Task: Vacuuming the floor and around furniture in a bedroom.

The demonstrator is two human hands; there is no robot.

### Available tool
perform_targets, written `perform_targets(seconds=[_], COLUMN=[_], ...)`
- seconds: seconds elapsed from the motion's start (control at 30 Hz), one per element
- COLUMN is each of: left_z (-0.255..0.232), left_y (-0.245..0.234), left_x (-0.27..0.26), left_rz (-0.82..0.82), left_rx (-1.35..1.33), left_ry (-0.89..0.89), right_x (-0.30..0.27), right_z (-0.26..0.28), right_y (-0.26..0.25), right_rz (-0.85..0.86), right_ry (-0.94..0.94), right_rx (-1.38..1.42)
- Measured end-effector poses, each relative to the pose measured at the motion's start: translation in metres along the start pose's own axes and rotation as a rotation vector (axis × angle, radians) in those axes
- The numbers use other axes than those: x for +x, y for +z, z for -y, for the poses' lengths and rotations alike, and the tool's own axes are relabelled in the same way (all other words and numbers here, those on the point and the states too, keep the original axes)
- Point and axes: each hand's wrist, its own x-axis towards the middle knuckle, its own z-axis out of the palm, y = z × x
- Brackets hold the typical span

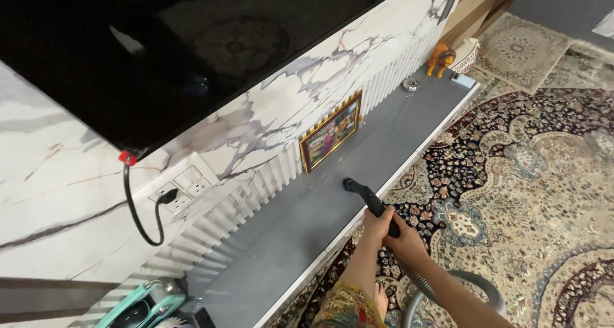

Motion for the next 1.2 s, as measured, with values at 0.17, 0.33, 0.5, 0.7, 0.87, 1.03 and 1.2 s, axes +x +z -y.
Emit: perform_targets(seconds=[0.17, 0.33, 0.5, 0.7, 0.87, 1.03, 1.2], left_z=[-0.028, -0.031, -0.039, -0.034, -0.097, -0.118, -0.109], left_y=[0.028, 0.059, 0.057, 0.069, 0.104, 0.135, 0.159], left_x=[0.022, 0.088, 0.113, 0.158, 0.113, 0.098, 0.121], left_rz=[0.059, 0.114, 0.058, 0.057, 0.049, 0.112, 0.243], left_rx=[0.121, 0.195, 0.077, 0.145, 0.092, -0.081, -0.085], left_ry=[0.007, 0.044, 0.035, 0.272, 0.094, -0.118, -0.108], right_x=[0.046, 0.135, 0.232, 0.266, 0.198, 0.165, 0.211], right_z=[0.0, -0.035, -0.066, -0.091, -0.061, -0.054, -0.087], right_y=[-0.037, -0.092, -0.134, -0.134, -0.128, -0.152, -0.159], right_rz=[0.068, 0.006, -0.079, -0.162, 0.184, 0.186, 0.042], right_ry=[0.146, 0.074, 0.068, 0.031, 0.059, 0.033, 0.016], right_rx=[-0.21, -0.061, -0.045, 0.033, 0.114, -0.101, -0.12])
